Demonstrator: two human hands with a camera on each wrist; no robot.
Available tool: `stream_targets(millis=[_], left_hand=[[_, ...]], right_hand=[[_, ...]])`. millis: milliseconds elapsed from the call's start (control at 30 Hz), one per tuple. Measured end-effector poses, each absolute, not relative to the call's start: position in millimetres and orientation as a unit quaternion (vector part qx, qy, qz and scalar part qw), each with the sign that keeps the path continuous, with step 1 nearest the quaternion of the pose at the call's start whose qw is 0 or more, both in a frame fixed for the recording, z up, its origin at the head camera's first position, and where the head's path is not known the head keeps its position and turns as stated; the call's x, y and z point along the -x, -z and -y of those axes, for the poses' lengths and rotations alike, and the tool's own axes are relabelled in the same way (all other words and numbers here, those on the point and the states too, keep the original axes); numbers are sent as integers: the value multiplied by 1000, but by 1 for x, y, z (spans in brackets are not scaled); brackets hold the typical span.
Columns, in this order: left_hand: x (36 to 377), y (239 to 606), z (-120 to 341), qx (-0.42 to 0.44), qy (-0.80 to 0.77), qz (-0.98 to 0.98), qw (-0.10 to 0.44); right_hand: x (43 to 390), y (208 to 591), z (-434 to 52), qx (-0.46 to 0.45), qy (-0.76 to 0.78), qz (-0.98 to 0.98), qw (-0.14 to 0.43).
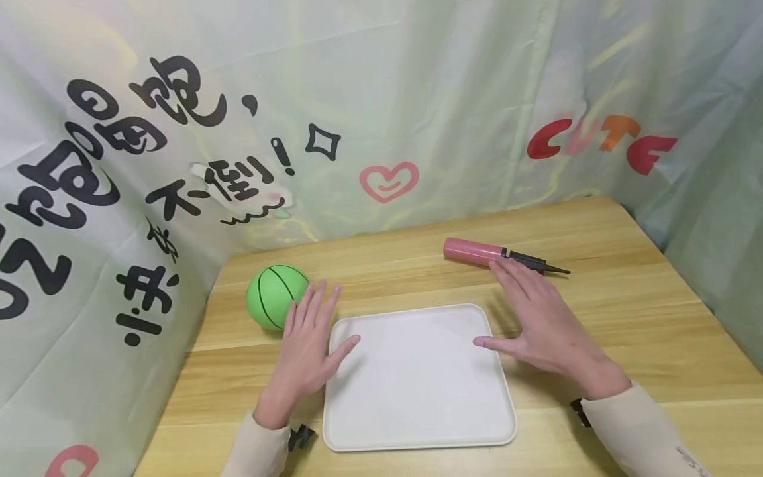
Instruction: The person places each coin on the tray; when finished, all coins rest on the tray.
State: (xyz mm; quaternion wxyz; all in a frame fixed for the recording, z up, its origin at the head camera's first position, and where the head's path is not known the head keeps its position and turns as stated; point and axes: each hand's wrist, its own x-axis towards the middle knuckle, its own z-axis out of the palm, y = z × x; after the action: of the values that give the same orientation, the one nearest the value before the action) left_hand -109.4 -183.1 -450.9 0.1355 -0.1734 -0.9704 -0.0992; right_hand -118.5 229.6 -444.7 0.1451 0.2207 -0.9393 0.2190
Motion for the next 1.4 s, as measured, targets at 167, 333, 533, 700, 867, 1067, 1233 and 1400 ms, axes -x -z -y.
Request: stream_targets(millis=[167,333,533,700,867,1067,1233,1400], left_hand=[[103,457,188,167,105,971,138],[99,462,192,164,99,972,135],[96,468,197,128,119,981,87],[95,470,199,107,138,983,51],[95,471,199,106,136,984,35],[97,475,204,114,162,980,4],[99,476,207,115,175,977,-30],[102,477,208,106,233,964,-73]], right_hand=[[119,442,-239,-187,-223,949,122],[119,442,-249,-165,-229,954,103],[120,448,-259,-169,-260,946,96],[122,454,-270,-164,-252,951,69],[122,453,-278,-146,-251,957,11],[120,453,-282,-137,-248,959,-29],[118,455,-282,-139,-253,957,-39],[118,457,-281,-137,-257,956,-43]])
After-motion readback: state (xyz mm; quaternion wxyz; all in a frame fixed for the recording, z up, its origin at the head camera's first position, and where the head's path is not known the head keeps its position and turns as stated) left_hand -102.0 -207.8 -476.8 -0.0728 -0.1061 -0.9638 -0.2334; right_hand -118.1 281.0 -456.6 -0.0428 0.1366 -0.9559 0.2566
